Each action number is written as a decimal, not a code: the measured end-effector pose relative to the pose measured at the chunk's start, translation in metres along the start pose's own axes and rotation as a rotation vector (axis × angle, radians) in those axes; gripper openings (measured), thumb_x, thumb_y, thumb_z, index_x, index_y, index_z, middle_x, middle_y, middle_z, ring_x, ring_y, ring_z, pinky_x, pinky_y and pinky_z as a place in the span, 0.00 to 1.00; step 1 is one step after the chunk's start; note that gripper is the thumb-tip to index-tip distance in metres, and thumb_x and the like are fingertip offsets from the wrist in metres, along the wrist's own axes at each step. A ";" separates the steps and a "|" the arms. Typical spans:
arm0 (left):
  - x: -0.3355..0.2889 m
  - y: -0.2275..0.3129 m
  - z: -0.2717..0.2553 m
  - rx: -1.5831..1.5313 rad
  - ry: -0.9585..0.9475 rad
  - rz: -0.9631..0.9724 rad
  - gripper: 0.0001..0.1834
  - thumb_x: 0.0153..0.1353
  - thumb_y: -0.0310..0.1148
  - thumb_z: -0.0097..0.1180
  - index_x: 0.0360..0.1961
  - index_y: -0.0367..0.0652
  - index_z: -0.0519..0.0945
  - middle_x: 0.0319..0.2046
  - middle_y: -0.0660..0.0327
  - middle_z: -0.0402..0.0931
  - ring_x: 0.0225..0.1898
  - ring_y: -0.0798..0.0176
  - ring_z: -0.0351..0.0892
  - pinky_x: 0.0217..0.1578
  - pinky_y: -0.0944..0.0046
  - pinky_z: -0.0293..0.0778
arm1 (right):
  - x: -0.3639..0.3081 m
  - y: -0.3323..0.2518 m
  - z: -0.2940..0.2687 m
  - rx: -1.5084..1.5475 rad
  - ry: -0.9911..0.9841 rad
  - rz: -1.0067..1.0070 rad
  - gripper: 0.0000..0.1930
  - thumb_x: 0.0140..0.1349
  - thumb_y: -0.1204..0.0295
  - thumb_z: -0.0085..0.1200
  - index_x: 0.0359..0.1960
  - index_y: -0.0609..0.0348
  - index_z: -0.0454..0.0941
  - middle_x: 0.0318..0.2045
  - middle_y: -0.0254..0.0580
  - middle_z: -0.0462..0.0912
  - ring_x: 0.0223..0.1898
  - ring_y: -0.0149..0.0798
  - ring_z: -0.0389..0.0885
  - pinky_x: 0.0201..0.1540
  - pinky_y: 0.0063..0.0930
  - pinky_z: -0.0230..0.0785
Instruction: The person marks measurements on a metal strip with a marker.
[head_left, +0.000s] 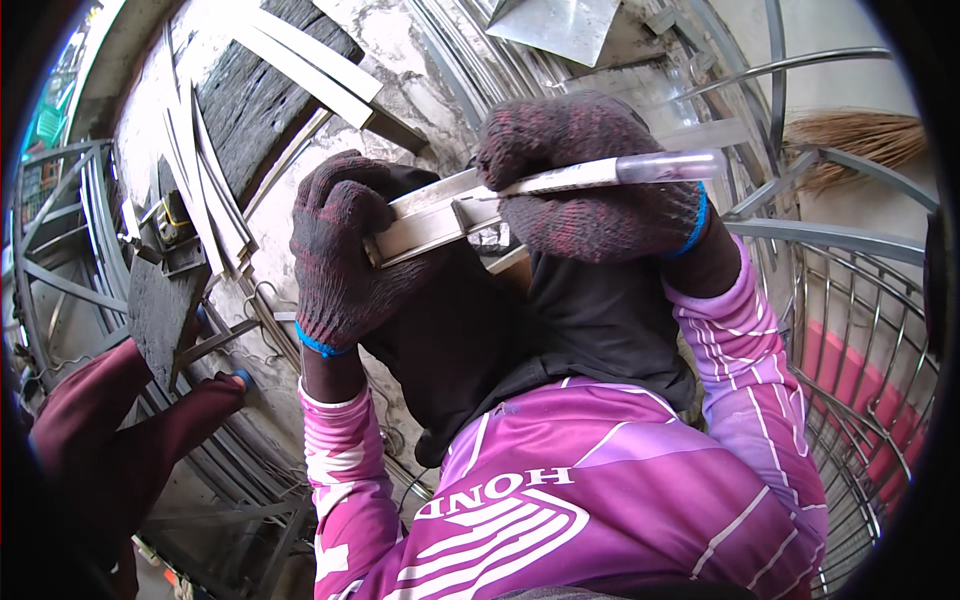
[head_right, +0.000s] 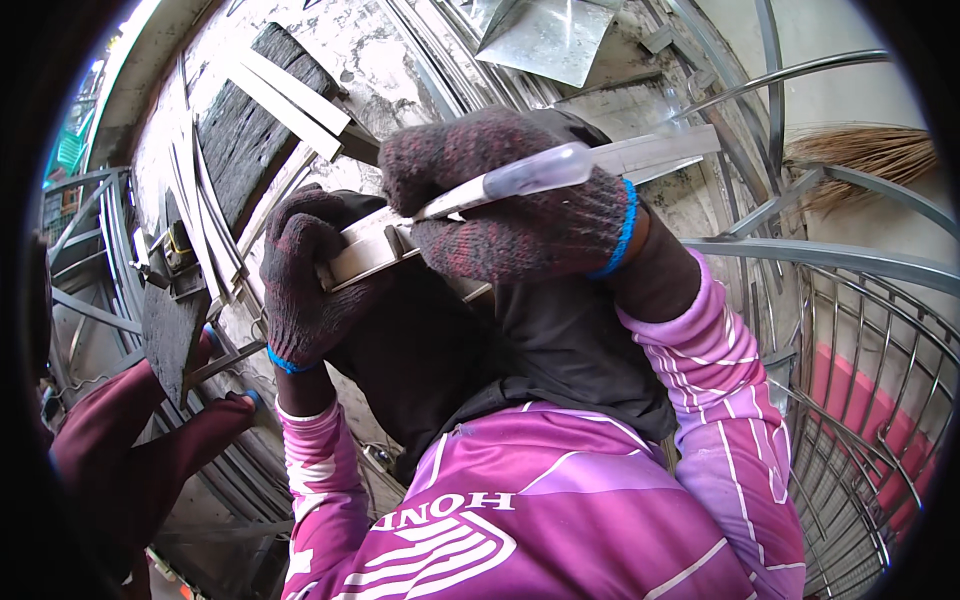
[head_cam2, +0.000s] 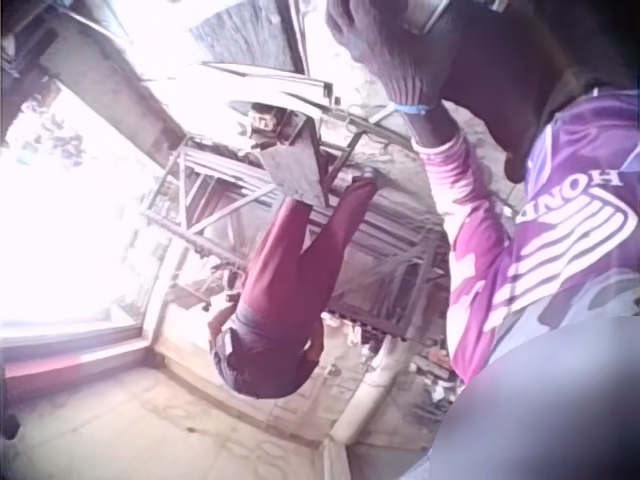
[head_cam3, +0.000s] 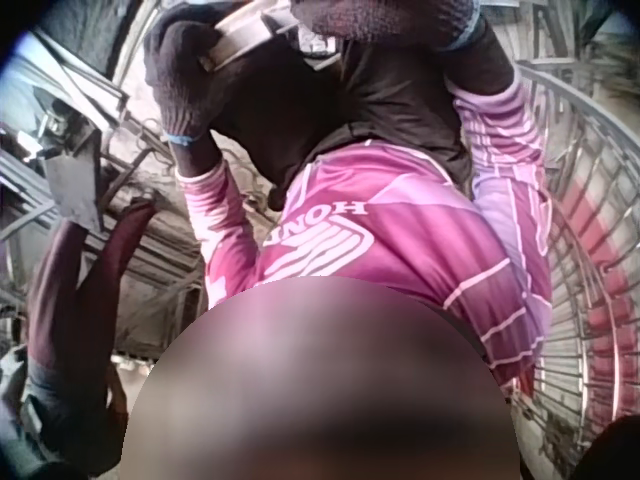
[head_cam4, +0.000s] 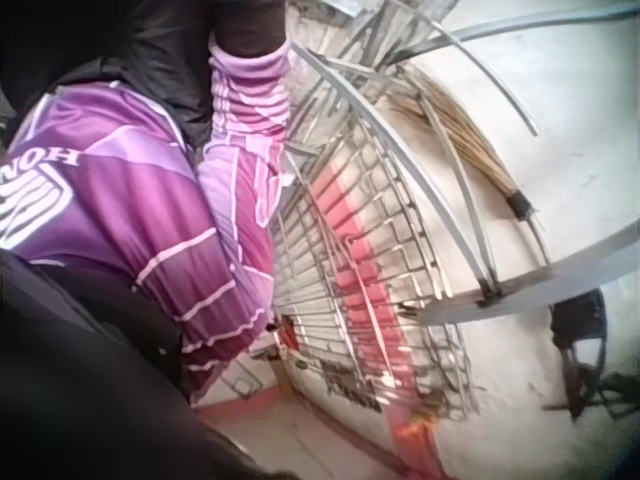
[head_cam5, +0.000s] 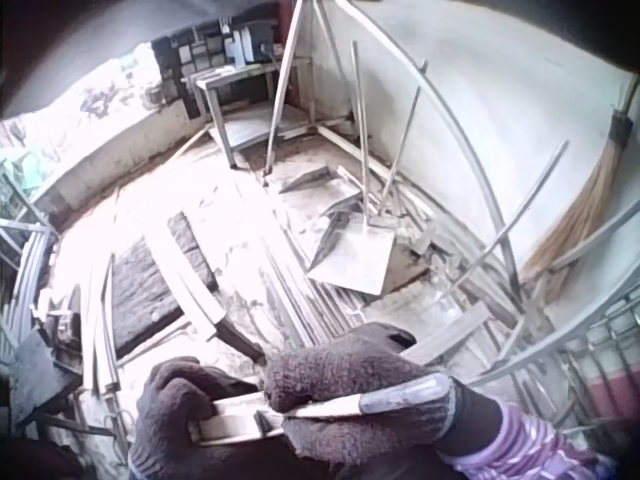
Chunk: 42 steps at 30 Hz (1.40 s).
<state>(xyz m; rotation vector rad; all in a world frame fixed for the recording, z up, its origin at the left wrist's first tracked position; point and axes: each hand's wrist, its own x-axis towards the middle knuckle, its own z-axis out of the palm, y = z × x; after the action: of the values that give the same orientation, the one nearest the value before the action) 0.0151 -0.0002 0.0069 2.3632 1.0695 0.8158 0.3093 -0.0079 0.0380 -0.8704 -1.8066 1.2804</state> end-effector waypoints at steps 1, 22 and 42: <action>0.002 0.004 -0.001 -0.003 -0.016 -0.036 0.28 0.41 0.39 0.86 0.33 0.45 0.75 0.46 0.51 0.84 0.53 0.40 0.82 0.54 0.44 0.77 | -0.002 0.003 0.001 -0.074 0.022 -0.076 0.14 0.59 0.71 0.71 0.44 0.62 0.83 0.40 0.45 0.85 0.42 0.42 0.87 0.46 0.35 0.79; -0.001 0.003 0.001 -0.038 -0.036 -0.025 0.29 0.41 0.31 0.83 0.35 0.43 0.72 0.49 0.50 0.81 0.56 0.45 0.79 0.58 0.49 0.75 | 0.006 0.006 0.002 -0.109 -0.003 -0.225 0.11 0.57 0.73 0.68 0.39 0.59 0.81 0.30 0.51 0.83 0.34 0.59 0.85 0.37 0.45 0.77; 0.001 0.006 -0.001 -0.030 -0.021 -0.046 0.29 0.41 0.30 0.85 0.33 0.43 0.71 0.45 0.52 0.81 0.57 0.43 0.79 0.59 0.48 0.74 | -0.030 0.003 -0.040 -0.038 0.305 0.001 0.11 0.57 0.76 0.66 0.41 0.62 0.81 0.33 0.39 0.82 0.37 0.31 0.83 0.43 0.31 0.78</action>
<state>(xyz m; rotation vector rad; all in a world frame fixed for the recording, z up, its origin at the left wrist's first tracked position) 0.0182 -0.0033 0.0116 2.3090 1.0909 0.7833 0.3587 -0.0146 0.0386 -1.0271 -1.5923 1.0517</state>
